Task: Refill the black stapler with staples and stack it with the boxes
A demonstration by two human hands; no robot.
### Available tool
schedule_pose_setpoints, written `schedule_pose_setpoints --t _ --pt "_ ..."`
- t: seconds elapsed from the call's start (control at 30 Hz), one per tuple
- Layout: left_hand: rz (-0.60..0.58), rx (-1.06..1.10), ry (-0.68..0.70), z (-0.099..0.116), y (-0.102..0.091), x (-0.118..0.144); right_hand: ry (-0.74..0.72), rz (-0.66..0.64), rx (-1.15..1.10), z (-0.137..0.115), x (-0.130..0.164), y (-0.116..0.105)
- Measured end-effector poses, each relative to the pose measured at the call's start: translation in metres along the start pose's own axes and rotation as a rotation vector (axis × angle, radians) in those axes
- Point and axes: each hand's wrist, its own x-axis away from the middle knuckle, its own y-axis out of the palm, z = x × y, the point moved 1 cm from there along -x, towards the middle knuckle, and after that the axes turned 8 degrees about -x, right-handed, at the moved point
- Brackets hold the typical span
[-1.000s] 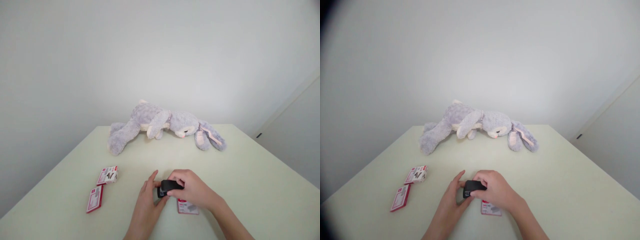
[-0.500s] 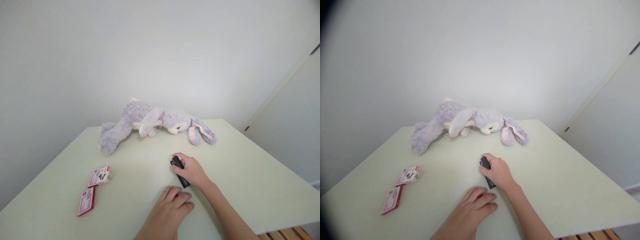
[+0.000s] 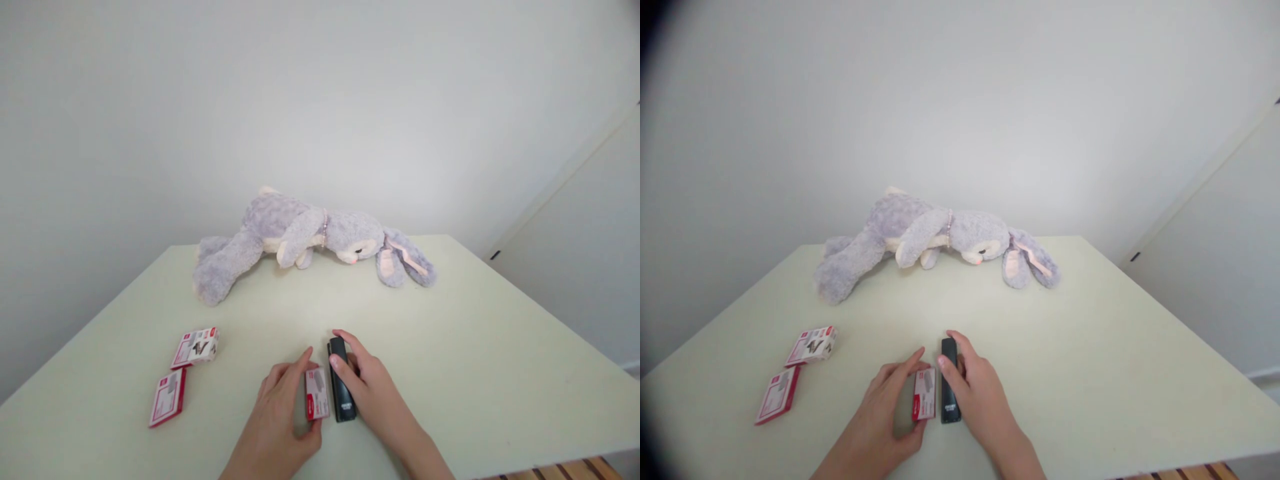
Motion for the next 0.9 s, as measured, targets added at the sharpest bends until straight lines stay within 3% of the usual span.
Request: schedule_pose_setpoints --t 0.27,0.37,0.43,0.5,0.57,0.7,0.8,0.9 --pt "0.053 -0.008 -0.003 0.0 -0.008 0.01 -0.015 -0.002 0.041 -0.001 -0.007 0.012" --pt "0.301 -0.186 -0.11 -0.018 -0.031 0.026 0.0 0.048 0.013 0.005 -0.004 0.014" --pt "0.502 -0.364 -0.289 -0.04 -0.052 0.041 0.019 0.09 -0.025 0.008 -0.002 0.015" --pt "0.604 -0.519 -0.501 -0.068 -0.071 0.058 0.038 0.117 -0.06 0.01 0.0 0.016" --pt "0.549 -0.603 -0.589 -0.097 -0.083 0.074 0.047 0.125 -0.078 0.01 0.0 0.017" --pt "0.38 -0.557 -0.419 -0.139 -0.088 0.094 0.046 0.138 -0.088 0.011 -0.001 0.019" --pt "0.282 -0.446 -0.268 -0.14 -0.083 0.094 0.048 0.15 -0.095 0.012 -0.001 0.019" --pt "0.152 -0.353 -0.196 -0.117 -0.076 0.079 0.042 0.143 -0.093 0.012 0.0 0.019"
